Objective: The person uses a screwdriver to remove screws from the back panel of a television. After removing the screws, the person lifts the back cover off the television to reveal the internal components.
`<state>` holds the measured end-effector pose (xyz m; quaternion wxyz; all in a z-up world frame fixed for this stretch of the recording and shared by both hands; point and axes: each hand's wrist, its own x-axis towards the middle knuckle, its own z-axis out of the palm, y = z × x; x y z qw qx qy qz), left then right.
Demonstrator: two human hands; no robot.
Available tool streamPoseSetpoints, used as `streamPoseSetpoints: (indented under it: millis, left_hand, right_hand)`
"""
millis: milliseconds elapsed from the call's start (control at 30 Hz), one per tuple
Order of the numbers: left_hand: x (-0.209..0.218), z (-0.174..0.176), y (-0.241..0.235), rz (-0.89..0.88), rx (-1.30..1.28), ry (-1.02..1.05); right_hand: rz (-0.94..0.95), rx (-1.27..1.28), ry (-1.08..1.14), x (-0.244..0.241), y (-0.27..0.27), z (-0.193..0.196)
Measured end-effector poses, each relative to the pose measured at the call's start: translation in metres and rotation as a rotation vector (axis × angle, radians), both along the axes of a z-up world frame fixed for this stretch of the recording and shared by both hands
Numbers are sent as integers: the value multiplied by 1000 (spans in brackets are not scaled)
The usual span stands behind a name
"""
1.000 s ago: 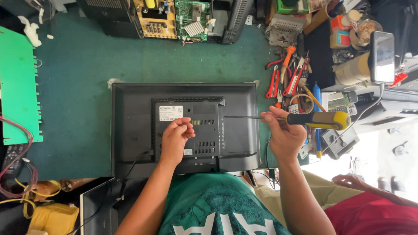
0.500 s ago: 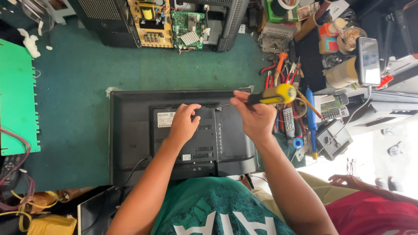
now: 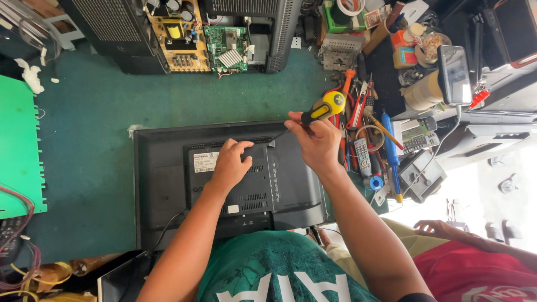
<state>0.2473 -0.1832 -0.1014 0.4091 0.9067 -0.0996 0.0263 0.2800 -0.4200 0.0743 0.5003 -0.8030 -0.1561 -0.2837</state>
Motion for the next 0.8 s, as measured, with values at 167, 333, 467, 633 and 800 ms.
streamPoseSetpoints:
  millis: [167, 333, 467, 633, 800]
  left_hand:
    - [-3, 7, 0, 8, 4, 51]
    - [3, 2, -1, 21, 12, 37]
    - [14, 25, -12, 33, -68, -90]
    - [30, 103, -49, -63, -269, -181]
    - [50, 91, -60, -70, -225, -343]
  right_hand:
    - [8, -5, -7, 3, 1, -8]
    - [36, -14, -9, 3, 4, -7]
    - [31, -106, 9, 2, 13, 11]
    - [56, -119, 70, 9, 15, 10]
    - [98, -107, 54, 14, 13, 20]
